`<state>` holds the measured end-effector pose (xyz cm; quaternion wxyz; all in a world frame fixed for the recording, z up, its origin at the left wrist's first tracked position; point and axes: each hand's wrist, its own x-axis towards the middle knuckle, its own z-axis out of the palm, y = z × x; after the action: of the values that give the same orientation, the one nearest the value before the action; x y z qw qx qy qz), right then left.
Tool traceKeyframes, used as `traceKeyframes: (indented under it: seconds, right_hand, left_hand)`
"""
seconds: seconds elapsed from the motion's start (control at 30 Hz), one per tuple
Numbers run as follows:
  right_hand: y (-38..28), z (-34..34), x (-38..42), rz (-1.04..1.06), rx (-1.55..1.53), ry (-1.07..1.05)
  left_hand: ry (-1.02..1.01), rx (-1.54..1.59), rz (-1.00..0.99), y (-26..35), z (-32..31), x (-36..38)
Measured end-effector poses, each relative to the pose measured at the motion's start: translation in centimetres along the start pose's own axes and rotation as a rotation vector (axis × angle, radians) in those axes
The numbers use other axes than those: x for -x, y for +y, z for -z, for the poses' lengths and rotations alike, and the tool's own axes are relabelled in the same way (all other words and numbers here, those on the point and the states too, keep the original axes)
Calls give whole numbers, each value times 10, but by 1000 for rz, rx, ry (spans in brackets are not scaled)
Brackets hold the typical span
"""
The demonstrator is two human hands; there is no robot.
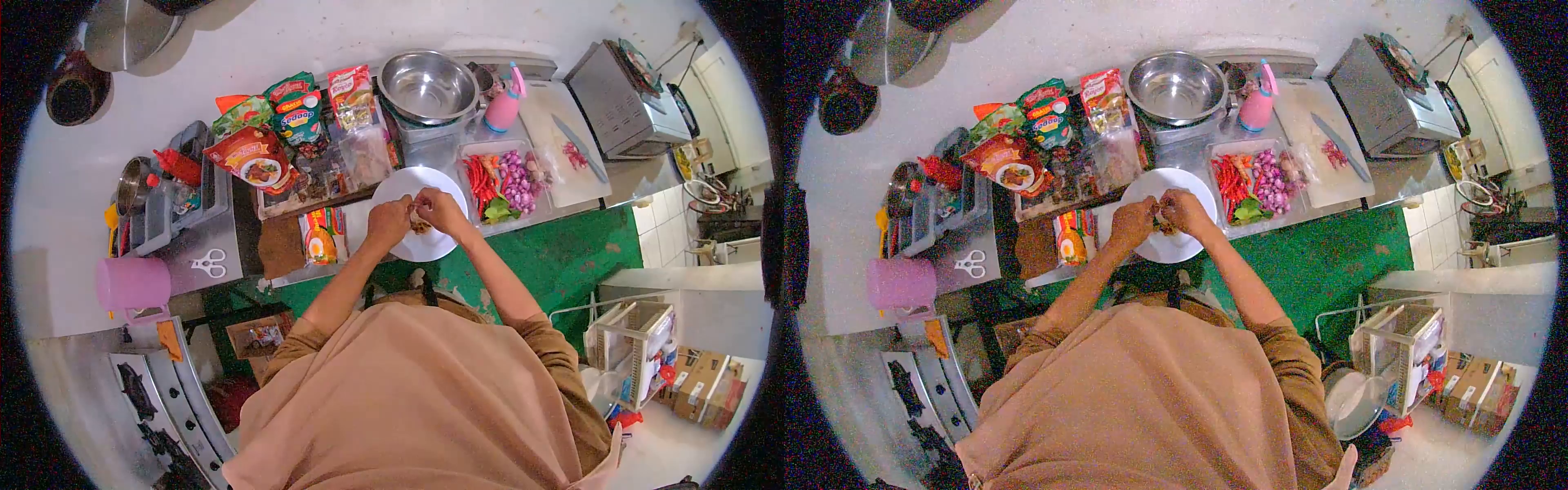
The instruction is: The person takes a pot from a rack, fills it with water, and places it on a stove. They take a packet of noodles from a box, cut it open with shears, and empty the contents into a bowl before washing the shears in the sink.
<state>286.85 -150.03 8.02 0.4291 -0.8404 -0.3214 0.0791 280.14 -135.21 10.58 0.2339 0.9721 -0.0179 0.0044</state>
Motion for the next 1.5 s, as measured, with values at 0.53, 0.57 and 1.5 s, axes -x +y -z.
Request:
traceKeyframes:
  seconds: [0.53, 0.57, 1.5]
  right_hand:
    - [14, 1, -15, 164, 559, -280]
    - [14, 3, -14, 171, 567, -276]
    - [17, 4, -12, 278, 277, -115]
  left_hand:
    - [62, 91, -33, 6, -2, 1]
    - [36, 145, -14, 5, -1, 1]
    - [292, 356, -75, 10, -11, -3]
